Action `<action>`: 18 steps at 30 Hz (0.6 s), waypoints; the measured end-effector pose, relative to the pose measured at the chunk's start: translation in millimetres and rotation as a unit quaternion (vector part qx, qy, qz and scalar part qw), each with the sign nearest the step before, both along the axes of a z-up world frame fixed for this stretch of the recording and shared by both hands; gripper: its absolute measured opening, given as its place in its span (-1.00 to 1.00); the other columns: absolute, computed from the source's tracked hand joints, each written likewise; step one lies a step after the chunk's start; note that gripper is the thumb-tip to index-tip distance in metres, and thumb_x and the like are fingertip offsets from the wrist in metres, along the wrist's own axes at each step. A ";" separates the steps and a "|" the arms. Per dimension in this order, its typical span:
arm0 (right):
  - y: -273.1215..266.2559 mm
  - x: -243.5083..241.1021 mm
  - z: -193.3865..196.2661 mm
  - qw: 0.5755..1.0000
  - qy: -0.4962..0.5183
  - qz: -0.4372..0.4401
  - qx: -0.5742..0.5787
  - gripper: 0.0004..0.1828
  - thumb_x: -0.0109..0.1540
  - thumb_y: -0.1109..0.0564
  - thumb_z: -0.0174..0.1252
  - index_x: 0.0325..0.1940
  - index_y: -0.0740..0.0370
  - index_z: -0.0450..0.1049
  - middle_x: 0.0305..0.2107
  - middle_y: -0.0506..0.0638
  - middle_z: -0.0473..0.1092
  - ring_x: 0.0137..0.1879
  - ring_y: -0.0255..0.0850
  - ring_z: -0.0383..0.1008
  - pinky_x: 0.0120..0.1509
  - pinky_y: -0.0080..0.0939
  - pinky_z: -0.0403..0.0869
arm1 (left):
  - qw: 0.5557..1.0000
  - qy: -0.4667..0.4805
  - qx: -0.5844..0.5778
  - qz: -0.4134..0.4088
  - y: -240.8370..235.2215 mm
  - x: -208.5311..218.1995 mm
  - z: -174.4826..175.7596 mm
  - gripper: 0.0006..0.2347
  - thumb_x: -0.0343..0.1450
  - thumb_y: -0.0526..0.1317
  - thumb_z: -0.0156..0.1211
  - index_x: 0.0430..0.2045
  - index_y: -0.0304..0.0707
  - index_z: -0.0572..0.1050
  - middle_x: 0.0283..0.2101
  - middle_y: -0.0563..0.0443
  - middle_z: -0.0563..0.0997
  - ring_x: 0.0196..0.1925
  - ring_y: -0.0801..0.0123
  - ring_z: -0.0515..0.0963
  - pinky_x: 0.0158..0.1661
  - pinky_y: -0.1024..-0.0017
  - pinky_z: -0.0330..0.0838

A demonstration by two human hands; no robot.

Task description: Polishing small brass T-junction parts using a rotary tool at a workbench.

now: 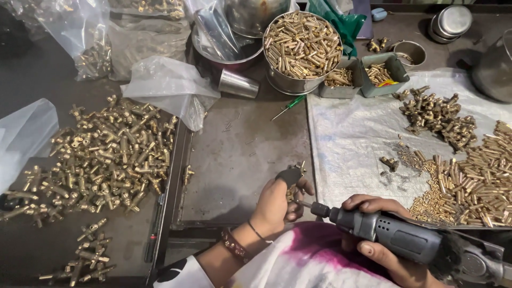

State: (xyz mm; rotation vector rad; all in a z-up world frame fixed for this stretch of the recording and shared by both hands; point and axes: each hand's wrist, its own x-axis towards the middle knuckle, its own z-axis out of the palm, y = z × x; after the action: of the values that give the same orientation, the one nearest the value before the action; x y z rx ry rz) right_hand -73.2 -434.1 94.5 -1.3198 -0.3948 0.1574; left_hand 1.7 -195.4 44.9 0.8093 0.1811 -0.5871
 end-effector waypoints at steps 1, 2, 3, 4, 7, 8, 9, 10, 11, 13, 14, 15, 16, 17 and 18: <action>-1.1 -1.3 -0.1 1.000 -0.003 0.005 -0.008 -0.44 0.18 0.34 0.27 0.23 0.31 0.26 0.19 0.39 0.26 -0.08 -0.02 0.56 0.03 0.00 0.60 | 1.000 -0.012 -0.002 -0.001 0.2 -1.5 0.5 -0.58 0.53 0.01 -0.04 -0.48 -0.47 0.50 -0.66 0.16 0.31 -0.78 0.60 0.15 -0.75 0.57 0.01; -2.2 -2.4 -0.2 1.000 -0.006 0.009 -0.016 -0.44 0.19 0.33 0.28 0.23 0.31 0.25 0.19 0.38 0.25 -0.08 -0.02 0.57 0.04 0.00 0.60 | 1.000 -0.024 -0.004 -0.002 0.5 -2.9 1.0 -0.59 0.53 0.00 -0.05 -0.47 -0.47 0.51 -0.67 0.17 0.30 -0.78 0.60 0.14 -0.74 0.57 0.00; -3.1 -3.1 -0.8 1.000 -0.007 0.010 -0.016 -0.44 0.19 0.33 0.28 0.23 0.31 0.25 0.19 0.38 0.25 -0.08 -0.02 0.57 0.04 0.00 0.60 | 1.000 -0.025 -0.004 -0.002 0.3 -3.7 2.3 -0.59 0.53 0.00 -0.05 -0.47 -0.47 0.51 -0.67 0.17 0.30 -0.78 0.60 0.14 -0.74 0.57 0.00; -3.9 -3.6 -1.5 1.000 -0.012 0.010 -0.021 -0.43 0.18 0.33 0.29 0.23 0.31 0.26 0.19 0.38 0.26 -0.08 -0.01 0.58 0.04 0.00 0.61 | 1.000 -0.025 -0.001 -0.008 0.2 -4.4 3.6 -0.62 0.52 -0.04 -0.06 -0.46 -0.47 0.51 -0.67 0.17 0.31 -0.78 0.60 0.14 -0.75 0.56 0.00; -4.0 -3.3 -0.2 0.997 -0.056 0.023 -0.046 -0.43 0.18 0.32 0.33 0.22 0.30 0.28 0.17 0.38 0.29 -0.05 -0.02 0.61 0.05 -0.03 0.61 | 1.000 -0.018 0.010 -0.019 1.1 -6.8 3.9 -0.67 0.49 -0.11 -0.07 -0.45 -0.47 0.52 -0.67 0.18 0.34 -0.78 0.59 0.13 -0.75 0.54 -0.02; -4.0 -2.6 0.8 0.993 -0.094 0.033 -0.065 -0.43 0.18 0.32 0.36 0.22 0.29 0.29 0.16 0.37 0.31 -0.03 -0.03 0.62 0.06 -0.05 0.61 | 0.999 -0.010 0.018 -0.025 1.2 -7.3 3.5 -0.69 0.48 -0.15 -0.07 -0.44 -0.47 0.53 -0.67 0.17 0.36 -0.78 0.58 0.13 -0.76 0.53 -0.03; -1.9 -2.6 3.6 0.993 -0.094 0.033 -0.065 -0.43 0.18 0.32 0.36 0.22 0.29 0.29 0.16 0.37 0.31 -0.03 -0.03 0.62 0.06 -0.05 0.61 | 0.999 -0.010 0.017 -0.025 1.3 -7.4 1.5 -0.69 0.48 -0.15 -0.07 -0.44 -0.47 0.53 -0.67 0.17 0.36 -0.78 0.58 0.13 -0.76 0.53 -0.03; 0.1 -2.5 6.4 0.979 -0.161 0.021 -0.125 -0.42 0.14 0.28 0.40 0.18 0.27 0.32 0.11 0.33 0.38 0.07 -0.02 0.58 0.17 -0.05 0.57 | 0.999 -0.007 0.014 -0.028 1.3 -7.4 -0.7 -0.70 0.48 -0.16 -0.07 -0.43 -0.48 0.53 -0.67 0.17 0.36 -0.77 0.58 0.14 -0.75 0.53 -0.03; 2.4 -2.5 9.0 0.956 -0.227 0.010 -0.183 -0.41 0.09 0.23 0.44 0.15 0.24 0.35 0.06 0.28 0.45 0.17 0.00 0.55 0.28 -0.04 0.53 | 0.999 -0.005 0.011 -0.030 1.5 -7.5 -2.8 -0.70 0.48 -0.17 -0.08 -0.42 -0.48 0.54 -0.68 0.16 0.36 -0.76 0.58 0.15 -0.74 0.53 -0.03; 4.7 -5.7 8.0 0.956 -0.227 -0.005 -0.184 -0.42 0.07 0.22 0.48 0.10 0.25 0.38 0.04 0.29 0.47 0.17 0.00 0.56 0.28 -0.04 0.53 | 0.999 -0.002 0.001 -0.035 2.1 -8.7 -1.7 -0.70 0.49 -0.16 -0.07 -0.41 -0.48 0.54 -0.69 0.16 0.36 -0.76 0.58 0.15 -0.73 0.53 -0.02; 5.8 -7.2 7.5 0.956 -0.227 -0.019 -0.185 -0.43 0.05 0.20 0.51 0.06 0.27 0.41 0.01 0.29 0.49 0.16 0.01 0.58 0.28 -0.03 0.53 | 0.999 -0.001 -0.009 -0.039 2.3 -9.1 -1.1 -0.70 0.49 -0.16 -0.07 -0.40 -0.48 0.54 -0.69 0.16 0.35 -0.76 0.58 0.16 -0.73 0.53 -0.02; 5.6 -7.7 8.0 0.956 -0.227 -0.019 -0.185 -0.43 0.05 0.20 0.51 0.06 0.27 0.41 0.01 0.29 0.49 0.16 0.01 0.58 0.28 -0.03 0.53 | 0.999 0.000 -0.009 -0.040 2.3 -9.6 0.1 -0.70 0.49 -0.16 -0.07 -0.40 -0.48 0.54 -0.69 0.16 0.35 -0.76 0.58 0.16 -0.73 0.53 -0.02; 5.5 -8.2 8.5 0.959 -0.218 -0.017 -0.182 -0.44 0.05 0.20 0.52 0.05 0.28 0.41 0.01 0.30 0.50 0.16 0.02 0.59 0.28 -0.02 0.54 | 0.999 0.002 -0.012 -0.042 2.3 -10.0 1.4 -0.70 0.49 -0.16 -0.07 -0.41 -0.49 0.54 -0.70 0.15 0.35 -0.77 0.58 0.16 -0.73 0.53 -0.02; 5.4 -8.5 9.1 0.961 -0.209 -0.016 -0.179 -0.44 0.06 0.20 0.52 0.04 0.30 0.42 0.01 0.31 0.50 0.17 0.03 0.59 0.28 -0.01 0.55 | 0.999 0.005 -0.015 -0.045 2.3 -10.3 2.7 -0.70 0.49 -0.16 -0.07 -0.41 -0.49 0.54 -0.71 0.14 0.34 -0.78 0.57 0.16 -0.74 0.53 -0.02; 4.9 -7.7 9.6 0.961 -0.209 -0.016 -0.179 -0.44 0.06 0.20 0.52 0.04 0.30 0.42 0.01 0.31 0.50 0.17 0.03 0.59 0.28 -0.01 0.55 | 0.999 0.005 -0.016 -0.045 2.7 -10.7 4.1 -0.70 0.49 -0.16 -0.07 -0.41 -0.49 0.54 -0.71 0.14 0.34 -0.78 0.57 0.16 -0.74 0.53 -0.02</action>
State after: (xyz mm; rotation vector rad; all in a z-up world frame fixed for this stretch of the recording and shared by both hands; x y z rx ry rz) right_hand -81.0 -429.2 104.1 -1.7210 -0.7274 -0.0850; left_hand -8.9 -192.8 49.0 0.7869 0.1439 -0.6773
